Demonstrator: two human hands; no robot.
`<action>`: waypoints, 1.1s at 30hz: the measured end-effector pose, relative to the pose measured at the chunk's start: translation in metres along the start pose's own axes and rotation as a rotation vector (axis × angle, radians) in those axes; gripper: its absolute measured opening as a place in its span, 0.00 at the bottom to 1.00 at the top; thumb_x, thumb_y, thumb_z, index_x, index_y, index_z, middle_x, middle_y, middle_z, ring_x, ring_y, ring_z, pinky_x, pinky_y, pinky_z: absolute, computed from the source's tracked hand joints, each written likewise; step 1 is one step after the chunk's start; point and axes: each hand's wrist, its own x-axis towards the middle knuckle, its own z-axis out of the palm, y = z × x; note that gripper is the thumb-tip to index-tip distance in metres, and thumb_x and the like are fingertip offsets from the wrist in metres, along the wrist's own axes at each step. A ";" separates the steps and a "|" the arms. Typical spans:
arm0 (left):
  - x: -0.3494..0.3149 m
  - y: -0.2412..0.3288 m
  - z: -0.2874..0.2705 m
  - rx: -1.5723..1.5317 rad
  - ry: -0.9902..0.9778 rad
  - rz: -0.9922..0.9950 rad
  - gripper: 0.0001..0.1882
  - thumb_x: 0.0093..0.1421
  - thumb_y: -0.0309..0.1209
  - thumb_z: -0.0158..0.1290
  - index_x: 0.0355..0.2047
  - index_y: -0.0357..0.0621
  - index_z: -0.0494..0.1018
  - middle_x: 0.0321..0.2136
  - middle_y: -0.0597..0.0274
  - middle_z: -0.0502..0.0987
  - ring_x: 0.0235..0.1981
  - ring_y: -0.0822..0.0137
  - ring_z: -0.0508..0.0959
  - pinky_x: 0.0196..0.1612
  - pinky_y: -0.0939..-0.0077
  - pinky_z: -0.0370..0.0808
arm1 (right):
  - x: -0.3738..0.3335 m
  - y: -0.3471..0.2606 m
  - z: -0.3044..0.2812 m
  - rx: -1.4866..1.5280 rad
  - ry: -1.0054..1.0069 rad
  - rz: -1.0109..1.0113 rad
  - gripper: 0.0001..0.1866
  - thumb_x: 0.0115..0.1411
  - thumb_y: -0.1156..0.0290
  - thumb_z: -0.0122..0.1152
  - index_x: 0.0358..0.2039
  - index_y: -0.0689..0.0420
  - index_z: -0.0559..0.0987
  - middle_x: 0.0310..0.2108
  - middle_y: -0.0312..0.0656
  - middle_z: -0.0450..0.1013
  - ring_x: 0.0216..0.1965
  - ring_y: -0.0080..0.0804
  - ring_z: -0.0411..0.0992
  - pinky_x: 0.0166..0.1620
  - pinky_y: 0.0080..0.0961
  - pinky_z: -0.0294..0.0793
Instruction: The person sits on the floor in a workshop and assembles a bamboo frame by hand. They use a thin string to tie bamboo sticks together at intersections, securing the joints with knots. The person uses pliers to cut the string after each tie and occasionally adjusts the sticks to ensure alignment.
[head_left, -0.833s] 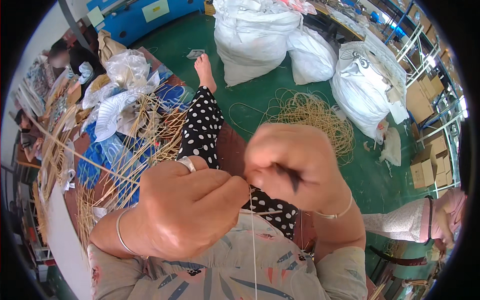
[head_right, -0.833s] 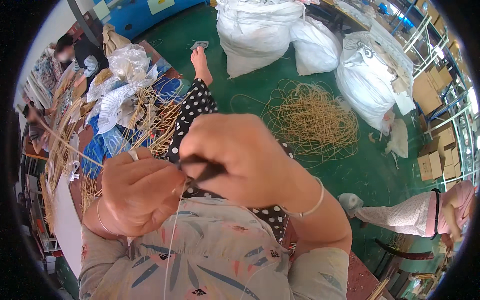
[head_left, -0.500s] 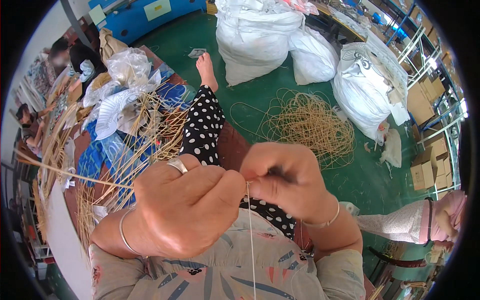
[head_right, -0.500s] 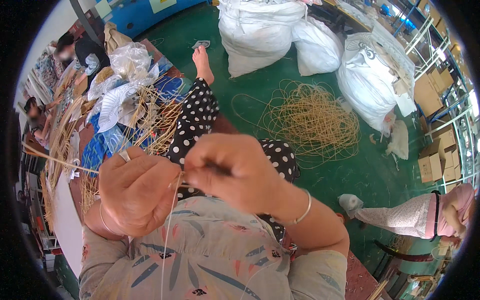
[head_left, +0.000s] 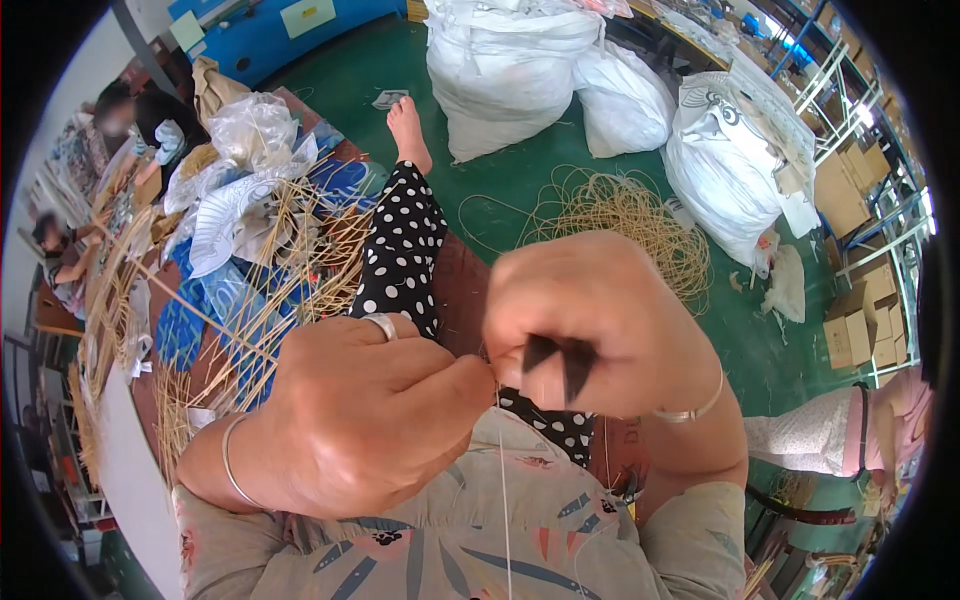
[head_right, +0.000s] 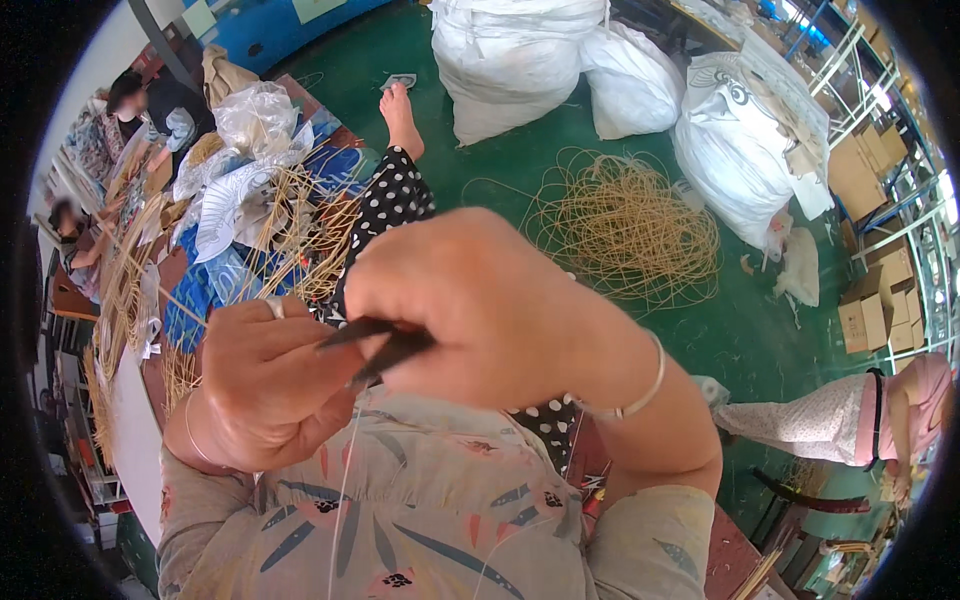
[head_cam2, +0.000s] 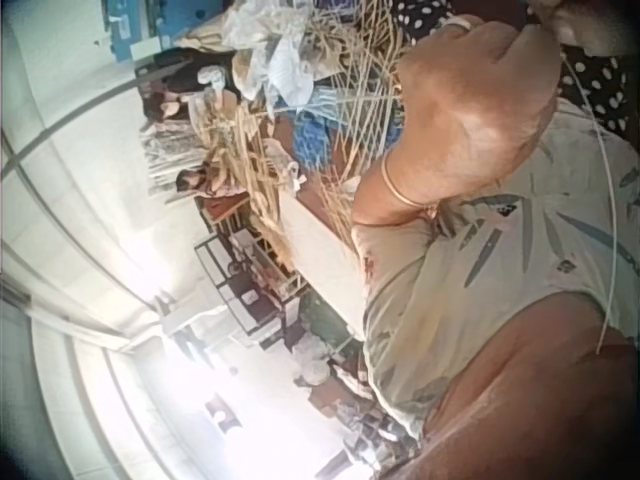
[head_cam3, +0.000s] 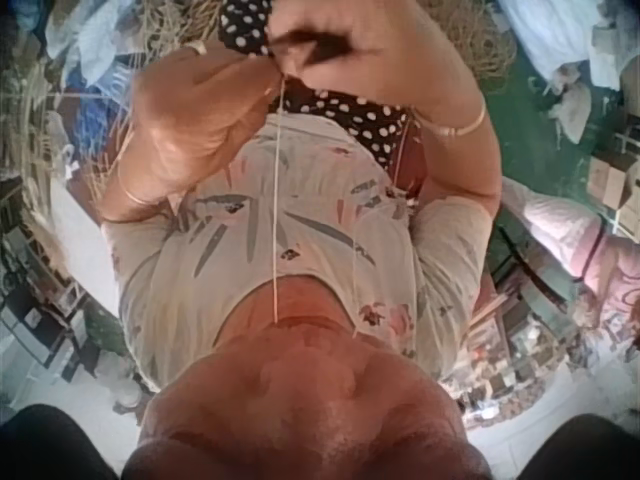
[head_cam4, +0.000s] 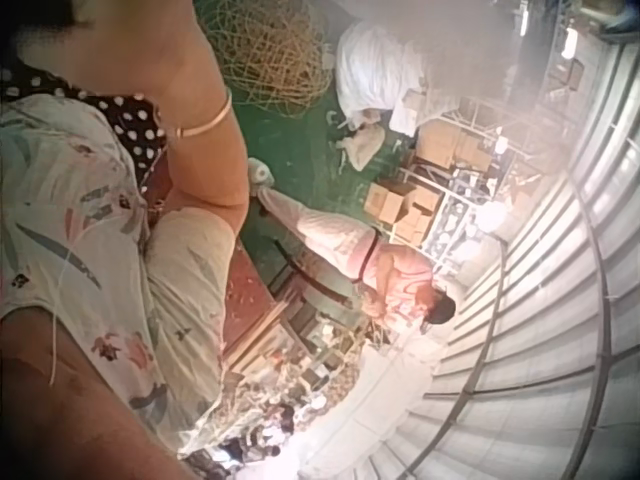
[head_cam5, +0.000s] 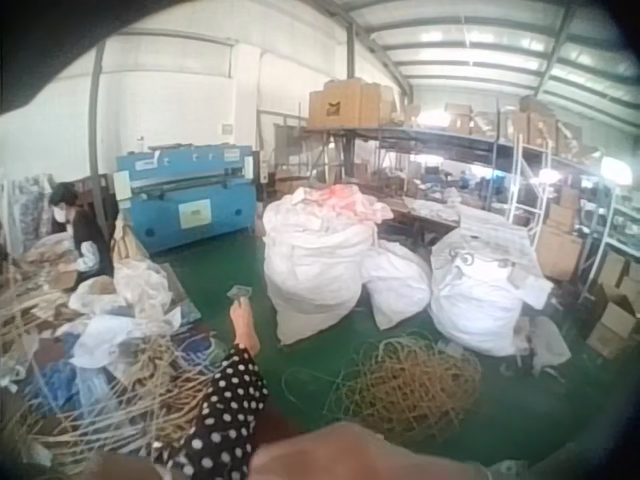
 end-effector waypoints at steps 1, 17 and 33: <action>-0.001 -0.002 0.000 -0.049 -0.004 -0.007 0.12 0.31 0.22 0.55 0.22 0.38 0.69 0.12 0.67 0.64 0.08 0.72 0.63 0.10 0.81 0.56 | 0.001 0.002 -0.001 0.114 -0.026 0.095 0.06 0.39 0.73 0.57 0.18 0.59 0.70 0.13 0.36 0.64 0.15 0.27 0.63 0.18 0.20 0.59; -0.011 -0.002 0.008 0.174 0.074 0.059 0.24 0.38 0.17 0.54 0.40 0.26 0.65 0.21 0.58 0.72 0.12 0.74 0.68 0.10 0.84 0.58 | -0.014 0.001 0.017 0.943 0.166 0.674 0.04 0.48 0.74 0.57 0.22 0.60 0.73 0.17 0.34 0.68 0.16 0.15 0.63 0.18 0.12 0.59; 0.001 -0.015 0.023 0.263 0.241 -0.109 0.14 0.41 0.18 0.54 0.32 0.34 0.69 0.14 0.61 0.69 0.11 0.66 0.67 0.13 0.75 0.60 | -0.020 -0.025 0.044 0.352 0.217 0.151 0.07 0.49 0.71 0.60 0.26 0.58 0.71 0.19 0.38 0.67 0.18 0.27 0.64 0.19 0.22 0.60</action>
